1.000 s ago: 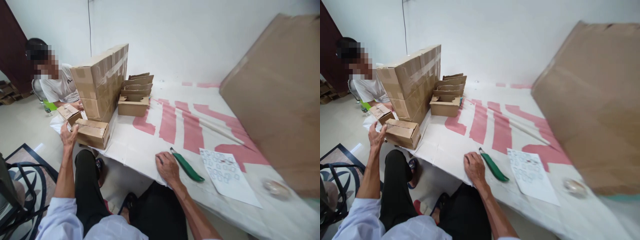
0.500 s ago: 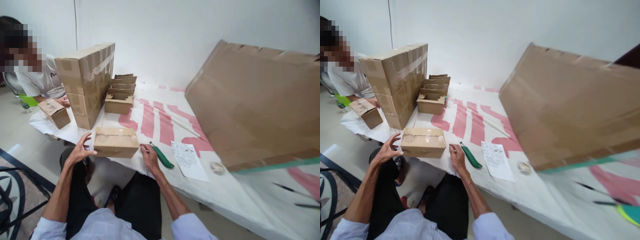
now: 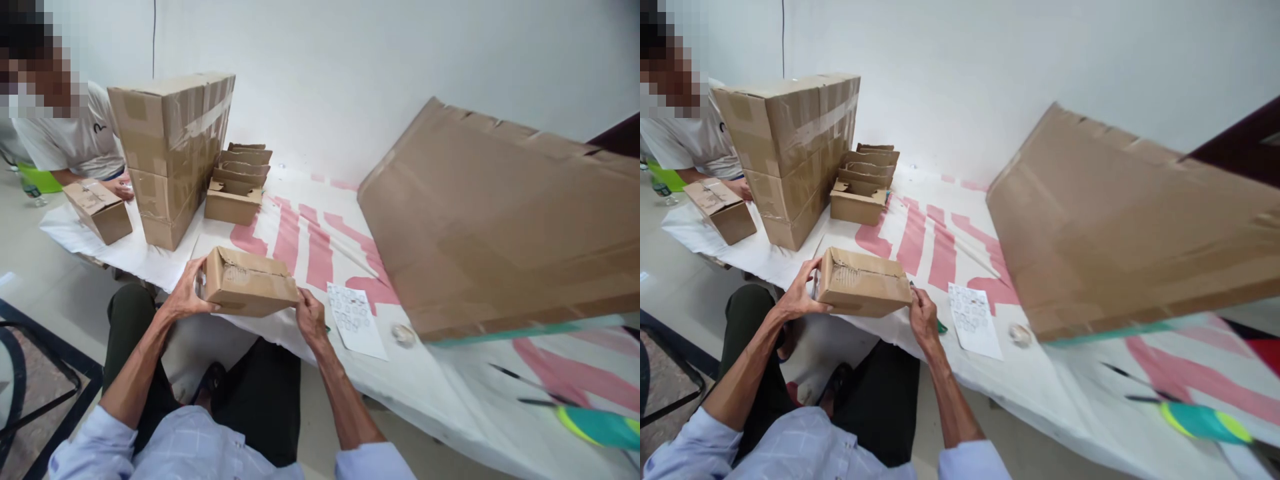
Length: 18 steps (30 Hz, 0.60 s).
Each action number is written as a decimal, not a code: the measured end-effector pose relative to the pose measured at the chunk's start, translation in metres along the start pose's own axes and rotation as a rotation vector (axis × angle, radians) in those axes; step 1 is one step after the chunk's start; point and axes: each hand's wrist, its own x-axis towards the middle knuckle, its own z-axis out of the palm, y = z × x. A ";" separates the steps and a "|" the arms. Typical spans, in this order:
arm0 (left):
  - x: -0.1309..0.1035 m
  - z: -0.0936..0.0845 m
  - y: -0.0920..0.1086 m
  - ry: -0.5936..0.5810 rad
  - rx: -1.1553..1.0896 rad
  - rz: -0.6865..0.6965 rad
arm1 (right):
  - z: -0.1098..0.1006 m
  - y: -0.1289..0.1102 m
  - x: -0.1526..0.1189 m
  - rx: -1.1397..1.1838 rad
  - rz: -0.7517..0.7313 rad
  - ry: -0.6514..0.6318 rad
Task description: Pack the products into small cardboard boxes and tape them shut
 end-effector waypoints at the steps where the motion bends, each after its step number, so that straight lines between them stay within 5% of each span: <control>1: 0.000 0.003 0.005 0.007 0.014 0.019 | -0.005 -0.001 0.001 -0.003 0.017 0.026; 5: 0.004 0.014 0.023 0.046 0.068 0.062 | -0.016 -0.026 0.001 0.012 0.014 0.164; 10: 0.009 0.023 0.041 0.089 0.158 0.065 | -0.022 -0.100 -0.007 -0.165 -0.486 0.285; 14: 0.013 0.034 0.055 0.105 0.226 0.072 | -0.017 -0.171 -0.015 -0.344 -0.885 0.080; 18: 0.016 0.047 0.070 0.132 0.279 0.047 | -0.001 -0.206 -0.012 -0.627 -1.073 -0.157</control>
